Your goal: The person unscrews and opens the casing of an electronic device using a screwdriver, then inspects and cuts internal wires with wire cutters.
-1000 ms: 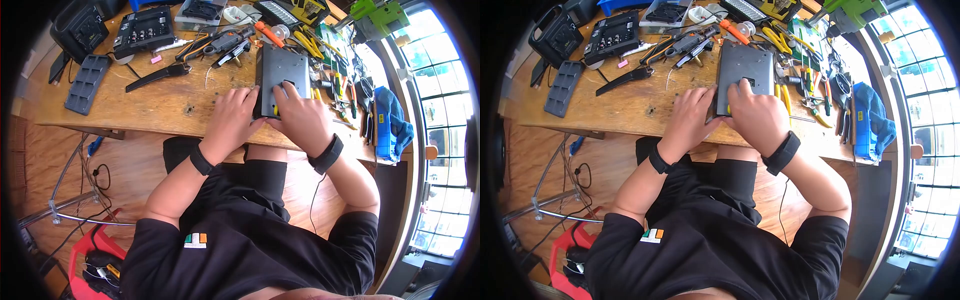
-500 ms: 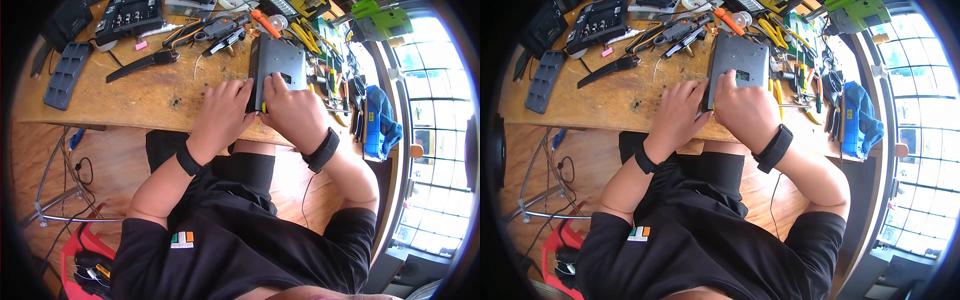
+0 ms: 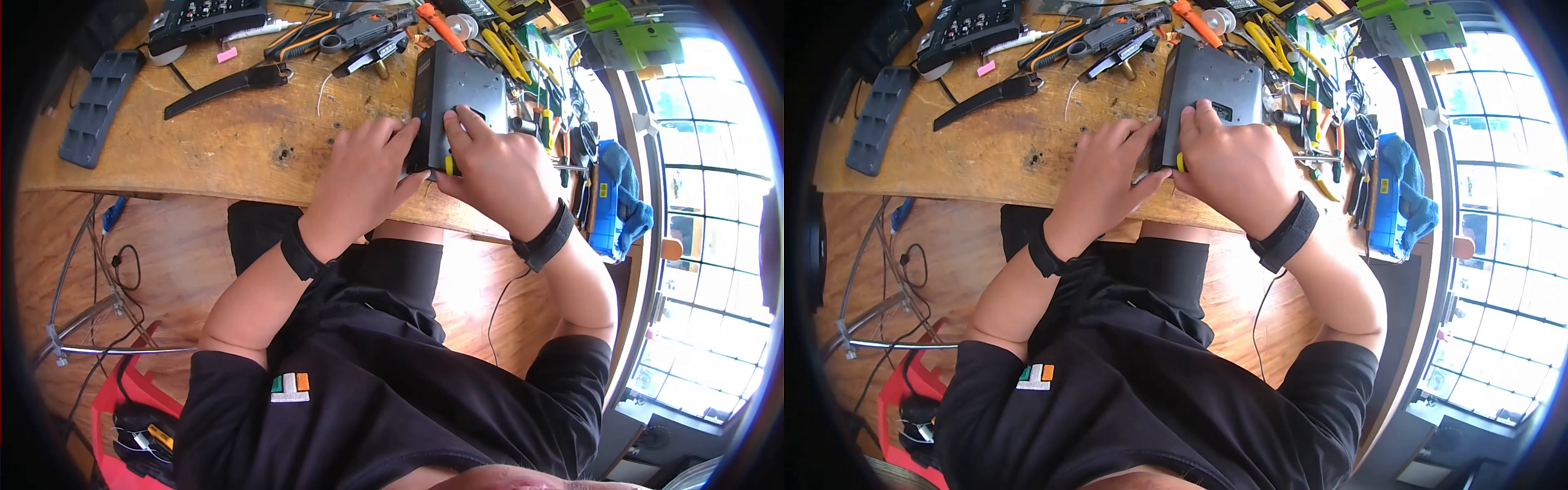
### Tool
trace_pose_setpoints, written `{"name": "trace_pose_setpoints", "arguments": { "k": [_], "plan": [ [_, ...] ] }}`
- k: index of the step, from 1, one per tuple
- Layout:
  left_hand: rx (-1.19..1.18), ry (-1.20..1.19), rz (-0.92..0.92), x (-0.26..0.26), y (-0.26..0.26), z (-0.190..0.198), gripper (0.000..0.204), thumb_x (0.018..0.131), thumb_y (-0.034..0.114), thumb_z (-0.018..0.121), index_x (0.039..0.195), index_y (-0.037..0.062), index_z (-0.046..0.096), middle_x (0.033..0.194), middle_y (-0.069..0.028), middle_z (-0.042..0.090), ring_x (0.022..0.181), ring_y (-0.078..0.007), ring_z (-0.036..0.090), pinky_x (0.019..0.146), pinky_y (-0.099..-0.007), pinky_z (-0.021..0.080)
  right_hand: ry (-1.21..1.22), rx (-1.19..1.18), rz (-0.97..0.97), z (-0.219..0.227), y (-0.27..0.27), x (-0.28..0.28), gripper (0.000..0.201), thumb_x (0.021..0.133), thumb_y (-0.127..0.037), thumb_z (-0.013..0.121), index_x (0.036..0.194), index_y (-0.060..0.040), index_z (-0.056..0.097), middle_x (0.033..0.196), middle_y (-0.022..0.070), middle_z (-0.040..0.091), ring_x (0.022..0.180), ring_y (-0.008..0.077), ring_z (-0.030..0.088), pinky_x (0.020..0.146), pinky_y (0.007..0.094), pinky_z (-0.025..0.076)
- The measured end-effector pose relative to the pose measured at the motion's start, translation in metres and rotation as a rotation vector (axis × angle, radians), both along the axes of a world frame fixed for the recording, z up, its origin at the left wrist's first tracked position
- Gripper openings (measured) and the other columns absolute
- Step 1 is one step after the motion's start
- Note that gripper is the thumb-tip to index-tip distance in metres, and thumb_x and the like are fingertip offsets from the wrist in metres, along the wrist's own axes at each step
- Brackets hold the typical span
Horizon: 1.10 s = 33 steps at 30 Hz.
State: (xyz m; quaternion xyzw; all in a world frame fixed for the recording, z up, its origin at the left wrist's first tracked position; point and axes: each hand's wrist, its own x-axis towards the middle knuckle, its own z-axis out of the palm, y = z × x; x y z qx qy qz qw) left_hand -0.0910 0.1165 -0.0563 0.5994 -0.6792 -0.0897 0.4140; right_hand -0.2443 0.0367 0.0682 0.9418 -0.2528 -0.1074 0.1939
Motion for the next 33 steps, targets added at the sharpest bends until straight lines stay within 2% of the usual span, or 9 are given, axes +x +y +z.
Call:
{"name": "trace_pose_setpoints", "arguments": {
  "k": [3,5,6,8,10,20,26,33],
  "plan": [
    [-0.055,0.005,0.016,0.001,0.000,-0.002,0.064,0.085,0.034,0.078,0.137,0.0015,0.058,0.111,-0.0083,0.059,0.107,-0.0264,0.057,0.089,-0.0402,0.043,-0.085,0.028,0.060,0.003,-0.007,-0.010,0.066,0.076,-0.040,0.082,0.124,0.0003,0.065,0.117,0.0107,0.068,0.068,0.0241,0.072,0.060,0.0328,0.058],
    [-0.055,0.017,0.020,0.002,0.001,-0.003,0.065,0.085,0.037,0.078,0.136,0.0016,0.059,0.110,-0.0085,0.060,0.106,-0.0266,0.058,0.088,-0.0400,0.044,-0.218,0.096,0.091,0.003,-0.014,-0.022,0.065,0.076,-0.040,0.082,0.127,-0.0051,0.065,0.127,0.0099,0.066,0.073,0.0256,0.073,0.063,0.0338,0.059],
    [-0.079,0.007,0.016,0.002,0.002,-0.003,0.066,0.085,0.038,0.078,0.136,0.0019,0.060,0.111,-0.0085,0.061,0.106,-0.0265,0.058,0.089,-0.0397,0.044,-0.225,0.130,0.038,0.004,-0.012,-0.026,0.065,0.075,-0.038,0.083,0.130,-0.0079,0.065,0.134,0.0097,0.064,0.076,0.0266,0.073,0.066,0.0348,0.059],
    [-0.099,0.008,0.016,0.000,0.002,-0.003,0.067,0.085,0.040,0.078,0.137,0.0023,0.060,0.111,-0.0086,0.061,0.106,-0.0265,0.059,0.089,-0.0394,0.044,-0.258,0.149,0.054,-0.004,-0.014,-0.035,0.065,0.075,-0.037,0.083,0.131,-0.0083,0.065,0.135,0.0096,0.064,0.076,0.0264,0.073,0.066,0.0346,0.060],
    [-0.061,0.037,-0.010,-0.001,0.003,-0.001,0.072,0.083,0.039,0.080,0.142,0.0055,0.057,0.120,-0.0109,0.060,0.112,-0.0301,0.058,0.096,-0.0426,0.044,-0.356,0.185,0.075,-0.013,-0.014,-0.045,0.066,0.073,-0.031,0.085,0.132,-0.0088,0.065,0.139,0.0097,0.062,0.077,0.0260,0.074,0.068,0.0338,0.060],
    [-0.038,0.030,-0.056,-0.004,0.001,0.005,0.074,0.083,0.045,0.079,0.142,0.0051,0.057,0.127,-0.0108,0.059,0.117,-0.0304,0.057,0.101,-0.0423,0.042,-0.443,0.220,0.095,-0.024,-0.012,-0.052,0.065,0.071,-0.024,0.086,0.130,-0.0071,0.066,0.140,0.0130,0.062,0.081,0.0253,0.074,0.071,0.0330,0.061],
    [-0.046,0.050,-0.092,-0.002,0.001,0.004,0.068,0.086,0.043,0.076,0.139,0.0038,0.059,0.129,-0.0113,0.060,0.118,-0.0307,0.057,0.102,-0.0422,0.041,-0.498,0.242,0.131,-0.035,-0.018,-0.058,0.067,0.070,-0.024,0.086,0.131,-0.0067,0.066,0.141,0.0158,0.060,0.084,0.0236,0.074,0.071,0.0326,0.061],
    [-0.036,0.072,-0.115,-0.001,-0.001,0.003,0.061,0.089,0.037,0.074,0.137,0.0031,0.059,0.131,-0.0118,0.059,0.122,-0.0327,0.056,0.104,-0.0434,0.040,-0.428,0.212,0.108,-0.034,-0.014,-0.057,0.067,0.071,-0.028,0.086,0.132,-0.0079,0.065,0.142,0.0151,0.060,0.083,0.0256,0.075,0.069,0.0327,0.062]
  ]
}}
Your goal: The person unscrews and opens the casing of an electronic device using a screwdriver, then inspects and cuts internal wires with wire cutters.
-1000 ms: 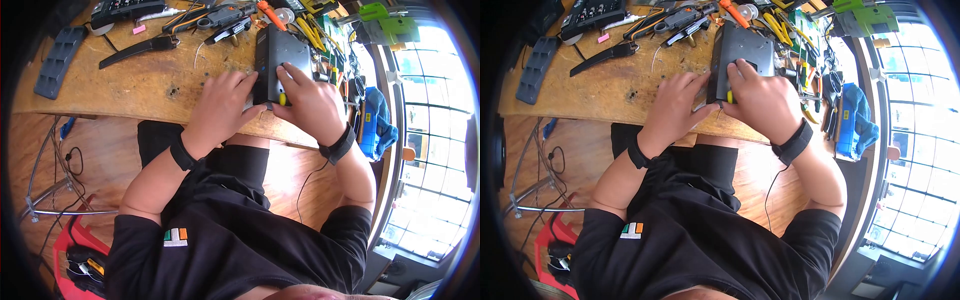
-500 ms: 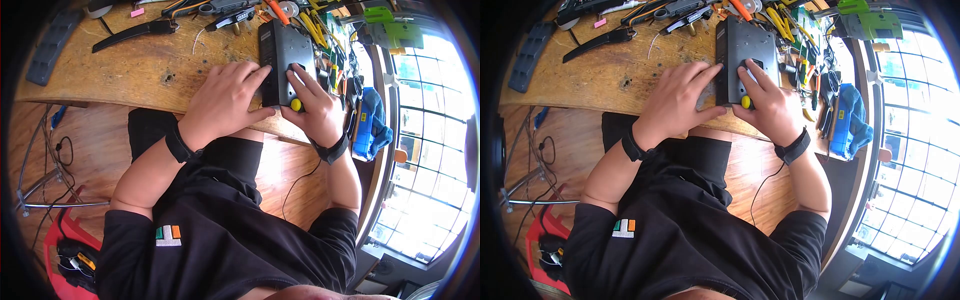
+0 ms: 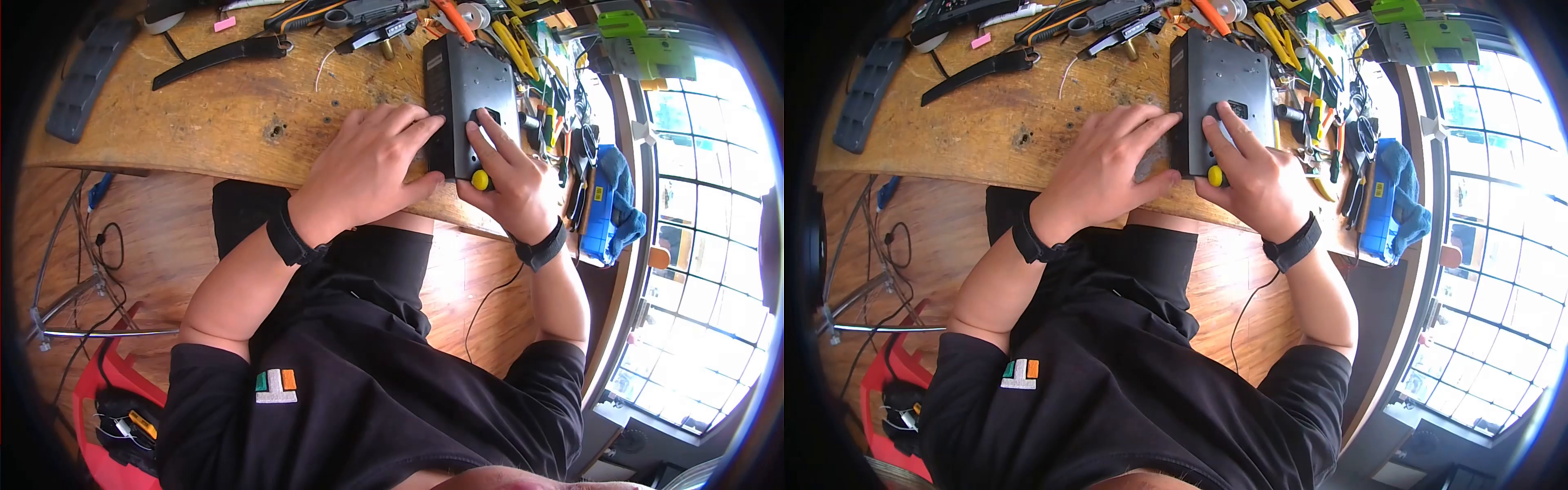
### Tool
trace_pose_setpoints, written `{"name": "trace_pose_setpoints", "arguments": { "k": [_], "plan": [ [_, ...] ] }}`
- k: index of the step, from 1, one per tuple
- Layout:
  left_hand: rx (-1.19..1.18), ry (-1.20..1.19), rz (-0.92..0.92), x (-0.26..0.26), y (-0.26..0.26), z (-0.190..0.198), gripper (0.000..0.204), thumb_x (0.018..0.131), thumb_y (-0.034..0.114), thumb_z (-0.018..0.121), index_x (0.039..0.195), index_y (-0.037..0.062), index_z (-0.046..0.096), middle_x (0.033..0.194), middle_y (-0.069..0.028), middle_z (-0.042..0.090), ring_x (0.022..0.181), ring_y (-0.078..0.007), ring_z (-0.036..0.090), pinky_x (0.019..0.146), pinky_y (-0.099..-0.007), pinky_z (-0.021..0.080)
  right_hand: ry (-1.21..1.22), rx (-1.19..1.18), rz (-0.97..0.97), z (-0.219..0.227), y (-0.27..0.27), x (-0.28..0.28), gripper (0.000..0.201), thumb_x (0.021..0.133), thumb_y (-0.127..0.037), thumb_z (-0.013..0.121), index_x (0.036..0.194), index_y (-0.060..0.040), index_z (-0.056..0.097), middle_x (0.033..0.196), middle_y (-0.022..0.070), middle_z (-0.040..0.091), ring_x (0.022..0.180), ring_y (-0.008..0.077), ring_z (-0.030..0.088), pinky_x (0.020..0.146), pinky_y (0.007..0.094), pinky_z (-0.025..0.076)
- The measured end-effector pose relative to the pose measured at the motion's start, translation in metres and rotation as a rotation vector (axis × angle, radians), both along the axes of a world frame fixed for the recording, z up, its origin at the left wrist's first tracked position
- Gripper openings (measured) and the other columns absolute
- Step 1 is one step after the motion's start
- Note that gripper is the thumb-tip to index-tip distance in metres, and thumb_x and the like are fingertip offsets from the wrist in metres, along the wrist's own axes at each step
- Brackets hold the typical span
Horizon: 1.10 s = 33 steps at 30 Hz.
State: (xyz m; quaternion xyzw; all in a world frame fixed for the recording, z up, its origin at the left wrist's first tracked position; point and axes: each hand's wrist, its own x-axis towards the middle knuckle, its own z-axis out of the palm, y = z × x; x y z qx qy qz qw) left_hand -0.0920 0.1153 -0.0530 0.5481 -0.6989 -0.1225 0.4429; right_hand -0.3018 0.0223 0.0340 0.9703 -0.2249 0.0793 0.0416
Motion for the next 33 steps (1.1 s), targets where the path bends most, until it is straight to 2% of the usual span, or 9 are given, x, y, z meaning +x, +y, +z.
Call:
{"name": "trace_pose_setpoints", "arguments": {
  "k": [10,20,25,28,33],
  "plan": [
    [0.053,0.006,0.017,-0.0018,0.0010,0.0002,0.063,0.089,0.037,0.075,0.139,0.0040,0.058,0.131,-0.0135,0.059,0.122,-0.0330,0.056,0.105,-0.0443,0.041,-0.016,0.004,0.001,-0.0027,-0.0009,-0.0026,0.067,0.072,-0.028,0.086,0.132,-0.0090,0.064,0.143,0.0135,0.060,0.081,0.0271,0.074,0.069,0.0343,0.062],
    [0.009,-0.008,-0.008,0.0008,0.0020,-0.0001,0.059,0.089,0.034,0.074,0.137,0.0039,0.059,0.131,-0.0128,0.059,0.120,-0.0327,0.057,0.103,-0.0436,0.041,-0.004,-0.026,-0.005,-0.0028,0.0008,-0.0004,0.068,0.070,-0.028,0.088,0.131,-0.0092,0.065,0.142,0.0130,0.060,0.079,0.0269,0.074,0.068,0.0341,0.062],
    [-0.012,0.092,0.007,0.0025,0.0025,-0.0015,0.045,0.089,0.029,0.073,0.126,0.0043,0.066,0.117,-0.0104,0.064,0.112,-0.0304,0.060,0.098,-0.0417,0.044,-0.020,-0.007,-0.020,-0.0028,0.0012,-0.0004,0.068,0.069,-0.028,0.088,0.130,-0.0095,0.066,0.141,0.0126,0.061,0.076,0.0264,0.074,0.068,0.0340,0.062],
    [-0.044,0.035,-0.001,0.0025,0.0026,-0.0008,0.036,0.089,0.027,0.072,0.118,0.0043,0.070,0.109,-0.0088,0.066,0.107,-0.0286,0.061,0.096,-0.0412,0.045,-0.022,-0.003,-0.025,-0.0044,0.0019,-0.0005,0.069,0.068,-0.027,0.089,0.130,-0.0097,0.066,0.142,0.0124,0.061,0.077,0.0259,0.074,0.067,0.0338,0.062],
    [-0.058,0.020,-0.018,0.0015,0.0034,-0.0036,0.034,0.090,0.025,0.072,0.115,0.0032,0.073,0.106,-0.0077,0.067,0.106,-0.0260,0.061,0.095,-0.0397,0.044,-0.031,-0.002,-0.025,-0.0084,0.0024,-0.0007,0.070,0.067,-0.026,0.089,0.131,-0.0097,0.066,0.143,0.0128,0.060,0.079,0.0257,0.075,0.069,0.0337,0.062]
  ]
}}
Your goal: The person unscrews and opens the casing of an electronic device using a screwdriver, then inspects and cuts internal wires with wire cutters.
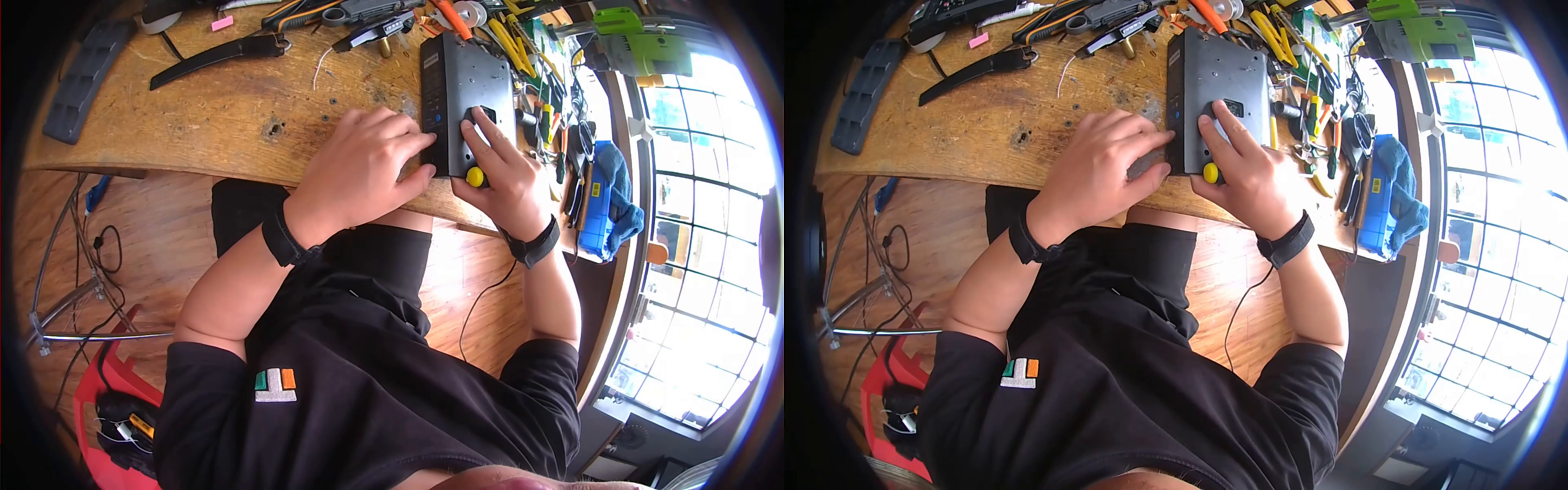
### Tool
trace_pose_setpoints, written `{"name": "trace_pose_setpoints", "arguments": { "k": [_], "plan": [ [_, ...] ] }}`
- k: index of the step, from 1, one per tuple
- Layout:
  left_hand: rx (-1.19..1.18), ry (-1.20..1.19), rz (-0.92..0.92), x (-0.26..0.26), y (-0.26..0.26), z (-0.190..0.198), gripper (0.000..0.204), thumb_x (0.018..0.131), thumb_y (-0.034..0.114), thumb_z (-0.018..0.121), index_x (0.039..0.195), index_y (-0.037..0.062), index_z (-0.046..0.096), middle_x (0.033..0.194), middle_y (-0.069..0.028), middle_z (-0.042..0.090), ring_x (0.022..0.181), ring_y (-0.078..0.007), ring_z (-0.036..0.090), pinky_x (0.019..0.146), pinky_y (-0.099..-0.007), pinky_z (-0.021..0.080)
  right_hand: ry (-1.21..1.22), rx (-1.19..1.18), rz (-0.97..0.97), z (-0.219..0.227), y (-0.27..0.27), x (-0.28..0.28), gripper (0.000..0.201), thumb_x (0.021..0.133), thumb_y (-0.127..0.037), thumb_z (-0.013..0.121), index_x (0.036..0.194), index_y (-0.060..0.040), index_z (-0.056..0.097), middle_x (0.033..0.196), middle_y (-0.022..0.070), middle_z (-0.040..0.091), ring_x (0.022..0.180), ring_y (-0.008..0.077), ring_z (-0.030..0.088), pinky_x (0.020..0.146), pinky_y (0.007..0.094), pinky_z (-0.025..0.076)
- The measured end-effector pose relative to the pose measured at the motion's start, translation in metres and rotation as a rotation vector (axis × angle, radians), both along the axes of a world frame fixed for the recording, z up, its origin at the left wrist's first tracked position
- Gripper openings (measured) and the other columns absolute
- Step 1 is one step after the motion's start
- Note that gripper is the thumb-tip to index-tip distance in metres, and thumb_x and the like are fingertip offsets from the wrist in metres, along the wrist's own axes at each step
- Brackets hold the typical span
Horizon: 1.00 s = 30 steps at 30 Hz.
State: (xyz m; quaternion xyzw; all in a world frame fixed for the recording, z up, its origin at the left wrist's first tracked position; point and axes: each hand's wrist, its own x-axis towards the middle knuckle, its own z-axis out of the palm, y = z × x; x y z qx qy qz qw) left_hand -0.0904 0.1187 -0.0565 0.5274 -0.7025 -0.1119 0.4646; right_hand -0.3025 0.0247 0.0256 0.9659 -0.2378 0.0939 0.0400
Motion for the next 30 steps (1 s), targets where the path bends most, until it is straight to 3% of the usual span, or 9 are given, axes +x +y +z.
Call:
{"name": "trace_pose_setpoints", "arguments": {
  "k": [8,10,14,17,22,30],
  "plan": [
    [0.015,-0.003,-0.050,0.0013,0.0017,-0.0005,0.034,0.091,0.023,0.071,0.116,0.0009,0.074,0.104,-0.0090,0.069,0.105,-0.0252,0.062,0.095,-0.0391,0.044,0.002,0.015,-0.009,-0.0012,0.0029,0.0014,0.070,0.066,-0.025,0.089,0.131,-0.0090,0.066,0.143,0.0146,0.059,0.085,0.0264,0.075,0.072,0.0341,0.062],
    [0.011,-0.001,-0.053,0.0009,0.0013,-0.0014,0.034,0.091,0.024,0.070,0.116,0.0001,0.074,0.104,-0.0096,0.069,0.105,-0.0256,0.062,0.096,-0.0392,0.044,-0.020,0.052,-0.027,-0.0004,0.0051,0.0028,0.069,0.065,-0.012,0.087,0.130,-0.0052,0.068,0.143,0.0154,0.061,0.087,0.0258,0.075,0.075,0.0331,0.061],
    [0.021,-0.005,-0.061,0.0006,0.0021,-0.0015,0.035,0.092,0.025,0.070,0.116,-0.0007,0.074,0.105,-0.0103,0.069,0.105,-0.0260,0.062,0.096,-0.0392,0.044,-0.021,0.053,-0.033,-0.0011,0.0058,0.0032,0.069,0.064,-0.012,0.087,0.130,-0.0052,0.068,0.143,0.0152,0.061,0.087,0.0254,0.075,0.075,0.0328,0.061],
    [-0.017,-0.028,-0.042,-0.0004,0.0016,-0.0031,0.037,0.094,0.030,0.067,0.115,0.0005,0.074,0.100,-0.0064,0.067,0.102,-0.0220,0.060,0.095,-0.0380,0.044,-0.057,0.060,-0.019,-0.0019,0.0062,0.0031,0.069,0.064,-0.011,0.087,0.130,-0.0051,0.068,0.143,0.0150,0.061,0.085,0.0249,0.075,0.075,0.0327,0.061],
    [0.024,0.000,-0.058,0.0011,0.0028,-0.0001,0.036,0.092,0.025,0.070,0.115,-0.0013,0.073,0.105,-0.0111,0.068,0.106,-0.0269,0.062,0.096,-0.0396,0.044,-0.086,0.091,-0.017,-0.0045,0.0049,0.0021,0.069,0.064,-0.010,0.087,0.130,-0.0053,0.068,0.143,0.0148,0.061,0.082,0.0233,0.074,0.075,0.0325,0.061],
    [-0.001,0.026,-0.055,0.0013,0.0011,-0.0012,0.032,0.091,0.024,0.071,0.112,-0.0012,0.074,0.101,-0.0108,0.068,0.102,-0.0275,0.062,0.093,-0.0395,0.046,-0.078,0.079,-0.022,-0.0035,0.0057,0.0034,0.069,0.064,-0.010,0.087,0.130,-0.0055,0.068,0.143,0.0147,0.061,0.081,0.0228,0.074,0.074,0.0322,0.061]
  ]
}}
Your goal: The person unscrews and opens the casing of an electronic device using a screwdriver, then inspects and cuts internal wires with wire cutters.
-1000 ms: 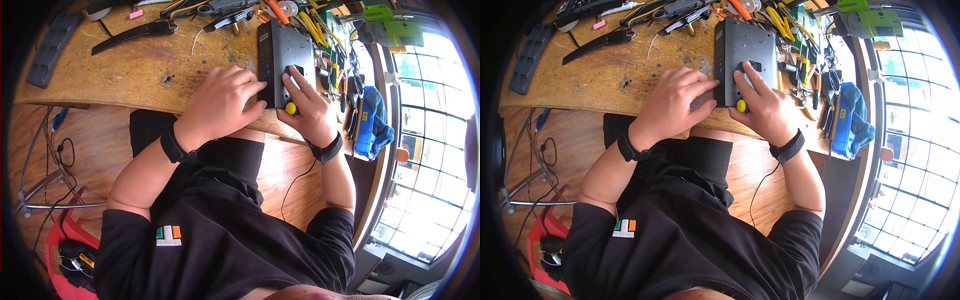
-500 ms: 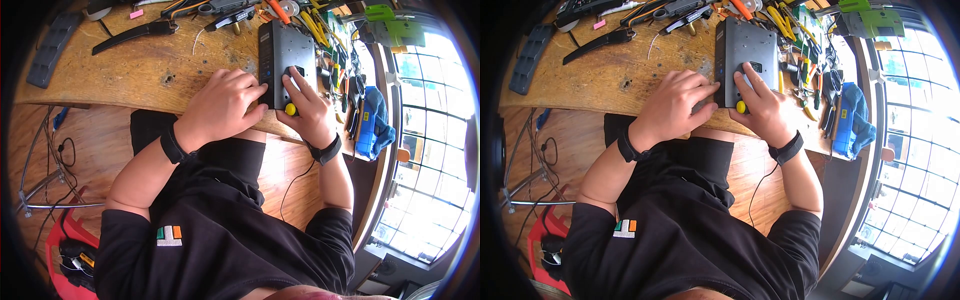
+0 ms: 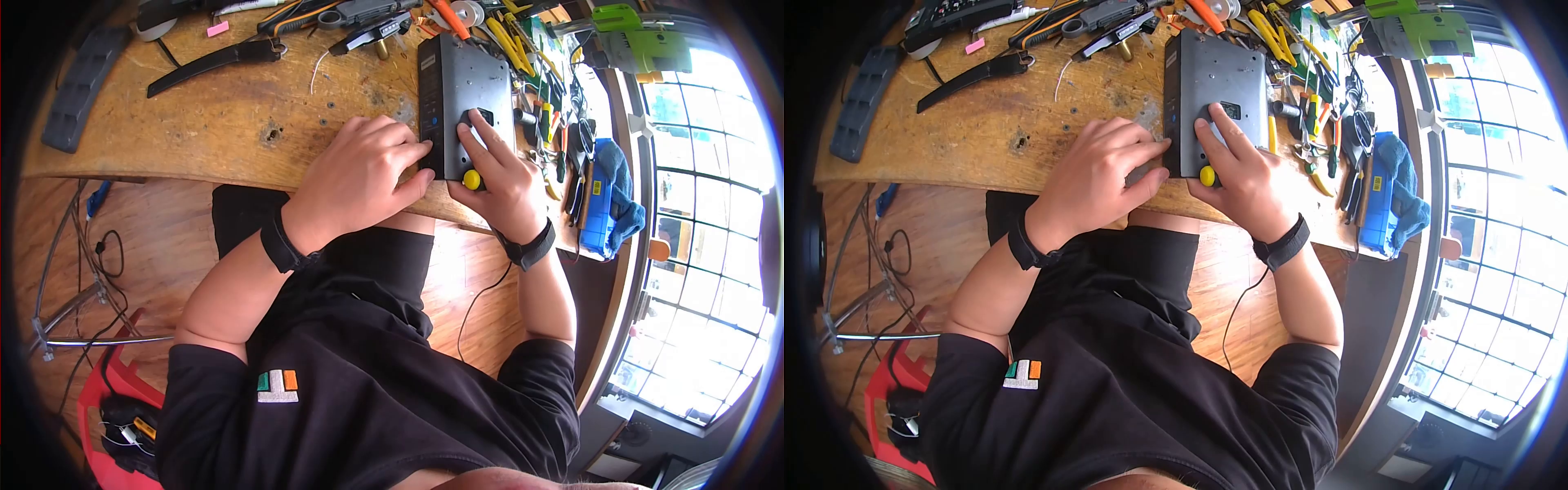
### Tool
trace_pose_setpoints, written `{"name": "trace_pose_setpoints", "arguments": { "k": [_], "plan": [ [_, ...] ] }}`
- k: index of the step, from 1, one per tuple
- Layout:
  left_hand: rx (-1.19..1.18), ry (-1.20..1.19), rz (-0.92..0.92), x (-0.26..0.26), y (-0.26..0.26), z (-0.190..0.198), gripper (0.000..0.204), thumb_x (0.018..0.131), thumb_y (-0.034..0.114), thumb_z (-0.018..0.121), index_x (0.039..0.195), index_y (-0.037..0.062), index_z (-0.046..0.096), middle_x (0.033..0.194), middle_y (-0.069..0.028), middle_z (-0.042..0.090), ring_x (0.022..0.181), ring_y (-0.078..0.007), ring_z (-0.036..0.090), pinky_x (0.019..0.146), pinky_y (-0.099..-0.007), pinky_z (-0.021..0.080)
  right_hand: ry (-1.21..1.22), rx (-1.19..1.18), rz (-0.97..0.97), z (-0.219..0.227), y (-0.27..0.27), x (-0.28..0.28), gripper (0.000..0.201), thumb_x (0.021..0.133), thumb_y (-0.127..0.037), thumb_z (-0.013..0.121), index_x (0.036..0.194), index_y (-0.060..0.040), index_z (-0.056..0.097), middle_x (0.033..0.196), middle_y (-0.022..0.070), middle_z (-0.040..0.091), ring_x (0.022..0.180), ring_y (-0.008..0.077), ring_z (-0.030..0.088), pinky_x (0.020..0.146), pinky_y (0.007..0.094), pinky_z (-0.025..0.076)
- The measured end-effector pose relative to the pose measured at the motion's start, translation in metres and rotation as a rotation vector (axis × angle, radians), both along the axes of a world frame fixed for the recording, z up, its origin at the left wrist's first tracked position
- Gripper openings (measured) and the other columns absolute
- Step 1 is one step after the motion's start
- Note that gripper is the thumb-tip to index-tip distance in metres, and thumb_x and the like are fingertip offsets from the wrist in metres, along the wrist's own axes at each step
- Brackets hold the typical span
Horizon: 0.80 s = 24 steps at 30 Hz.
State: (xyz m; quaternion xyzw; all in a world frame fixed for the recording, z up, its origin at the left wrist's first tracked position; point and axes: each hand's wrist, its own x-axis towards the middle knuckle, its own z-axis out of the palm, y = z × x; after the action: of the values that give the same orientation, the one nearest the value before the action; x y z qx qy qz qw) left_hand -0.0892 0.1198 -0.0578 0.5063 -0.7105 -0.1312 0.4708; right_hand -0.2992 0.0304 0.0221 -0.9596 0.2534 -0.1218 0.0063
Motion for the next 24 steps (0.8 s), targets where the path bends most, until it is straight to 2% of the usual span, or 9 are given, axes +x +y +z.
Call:
{"name": "trace_pose_setpoints", "arguments": {
  "k": [5,7,14,16,17,23,24],
  "plan": [
    [0.001,0.006,-0.002,0.0003,-0.0001,0.0008,0.031,0.091,0.023,0.071,0.111,-0.0012,0.074,0.100,-0.0106,0.068,0.102,-0.0275,0.062,0.092,-0.0394,0.046,0.009,0.001,-0.003,-0.0004,0.0000,0.0003,0.070,0.064,-0.010,0.087,0.131,-0.0054,0.067,0.143,0.0147,0.061,0.081,0.0224,0.074,0.074,0.0323,0.061],
    [0.006,-0.007,-0.004,0.0007,0.0004,0.0015,0.031,0.091,0.023,0.071,0.110,-0.0011,0.074,0.100,-0.0104,0.068,0.102,-0.0271,0.062,0.092,-0.0392,0.046,0.039,-0.012,0.003,-0.0015,-0.0010,-0.0015,0.070,0.066,-0.021,0.088,0.130,-0.0070,0.065,0.144,0.0158,0.058,0.094,0.0276,0.074,0.075,0.0344,0.062],
    [-0.013,-0.033,-0.011,0.0006,0.0013,0.0016,0.030,0.090,0.022,0.072,0.109,-0.0003,0.075,0.099,-0.0088,0.068,0.100,-0.0259,0.063,0.090,-0.0394,0.046,0.047,-0.016,-0.001,-0.0001,-0.0005,-0.0001,0.069,0.066,-0.021,0.089,0.130,-0.0069,0.065,0.144,0.0156,0.058,0.090,0.0273,0.074,0.075,0.0342,0.062],
    [-0.004,0.016,-0.014,0.0005,0.0006,0.0021,0.028,0.089,0.021,0.072,0.108,0.0003,0.075,0.098,-0.0079,0.068,0.098,-0.0264,0.063,0.088,-0.0400,0.047,0.016,-0.011,-0.003,0.0002,0.0005,0.0009,0.069,0.065,-0.010,0.086,0.131,-0.0052,0.067,0.143,0.0151,0.060,0.082,0.0232,0.074,0.074,0.0326,0.061],
    [-0.004,0.018,-0.016,-0.0006,-0.0002,0.0021,0.028,0.089,0.021,0.072,0.108,0.0003,0.075,0.098,-0.0079,0.068,0.098,-0.0264,0.063,0.088,-0.0400,0.047,0.017,-0.011,-0.005,0.0001,0.0004,0.0004,0.069,0.065,-0.010,0.086,0.131,-0.0052,0.067,0.143,0.0151,0.060,0.082,0.0232,0.074,0.074,0.0326,0.061],
    [-0.021,0.002,0.078,-0.0036,-0.0011,0.0009,0.027,0.089,0.020,0.072,0.108,0.0007,0.075,0.098,-0.0070,0.068,0.097,-0.0264,0.063,0.087,-0.0393,0.048,0.007,-0.004,-0.004,-0.0009,0.0004,0.0004,0.069,0.065,-0.011,0.086,0.131,-0.0054,0.067,0.143,0.0151,0.060,0.081,0.0231,0.074,0.074,0.0326,0.061],
    [-0.036,-0.018,0.090,-0.0037,-0.0016,-0.0003,0.029,0.091,0.023,0.070,0.108,0.0012,0.075,0.098,-0.0060,0.068,0.097,-0.0246,0.063,0.087,-0.0384,0.047,0.023,-0.014,-0.010,0.0001,0.0010,0.0010,0.070,0.065,-0.011,0.086,0.131,-0.0055,0.067,0.143,0.0152,0.060,0.082,0.0234,0.074,0.074,0.0327,0.061]
  ]
}}
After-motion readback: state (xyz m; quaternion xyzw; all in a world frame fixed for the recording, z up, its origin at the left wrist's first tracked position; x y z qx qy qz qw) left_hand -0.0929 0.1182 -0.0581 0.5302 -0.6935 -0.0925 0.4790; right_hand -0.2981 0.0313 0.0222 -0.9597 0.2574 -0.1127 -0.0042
